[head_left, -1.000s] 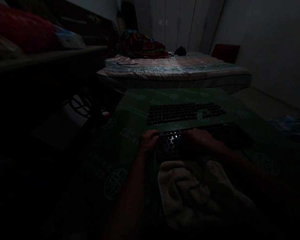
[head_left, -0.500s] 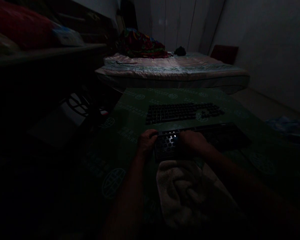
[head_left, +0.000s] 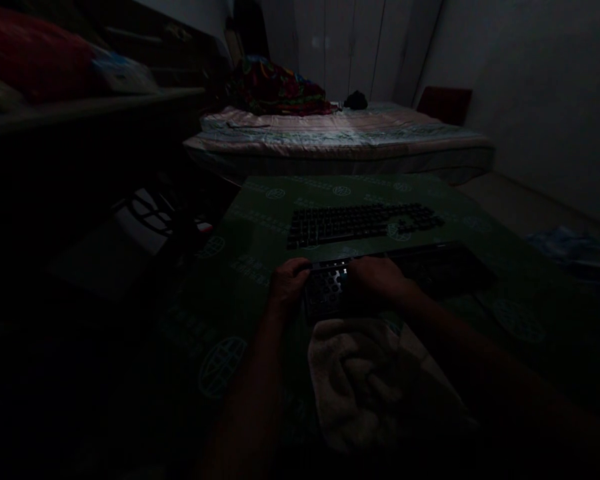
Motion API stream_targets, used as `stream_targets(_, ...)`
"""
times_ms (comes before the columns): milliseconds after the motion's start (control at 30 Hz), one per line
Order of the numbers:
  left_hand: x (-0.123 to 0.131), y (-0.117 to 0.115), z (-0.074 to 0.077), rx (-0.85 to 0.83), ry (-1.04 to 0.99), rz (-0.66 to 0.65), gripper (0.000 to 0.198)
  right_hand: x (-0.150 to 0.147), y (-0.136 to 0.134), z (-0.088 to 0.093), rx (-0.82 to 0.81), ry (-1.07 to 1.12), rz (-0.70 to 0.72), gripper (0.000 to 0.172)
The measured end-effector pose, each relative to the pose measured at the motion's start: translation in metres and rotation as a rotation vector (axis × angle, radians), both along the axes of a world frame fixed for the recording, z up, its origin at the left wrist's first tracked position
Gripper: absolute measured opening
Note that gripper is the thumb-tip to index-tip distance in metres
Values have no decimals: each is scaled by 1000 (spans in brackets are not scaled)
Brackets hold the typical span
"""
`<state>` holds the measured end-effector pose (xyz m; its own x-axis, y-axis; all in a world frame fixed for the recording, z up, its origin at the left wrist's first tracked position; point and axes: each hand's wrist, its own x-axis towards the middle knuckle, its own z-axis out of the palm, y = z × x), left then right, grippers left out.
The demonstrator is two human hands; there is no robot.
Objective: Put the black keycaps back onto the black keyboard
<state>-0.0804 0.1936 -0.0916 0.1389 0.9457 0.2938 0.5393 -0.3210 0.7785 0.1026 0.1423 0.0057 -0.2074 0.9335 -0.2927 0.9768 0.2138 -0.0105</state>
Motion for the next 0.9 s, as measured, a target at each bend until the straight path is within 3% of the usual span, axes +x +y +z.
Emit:
stream_targets(167,1,0,1,-7,5,6,24,0,1,3,2,-2,43,30)
stream_targets(600,2,-1,2,-2,2,-4,24,-12,-26,5,-39,-5,-18,30)
stream_targets(900,1,-2,1,0,0,-2,25,1,-46,-3,-103,6,26,30)
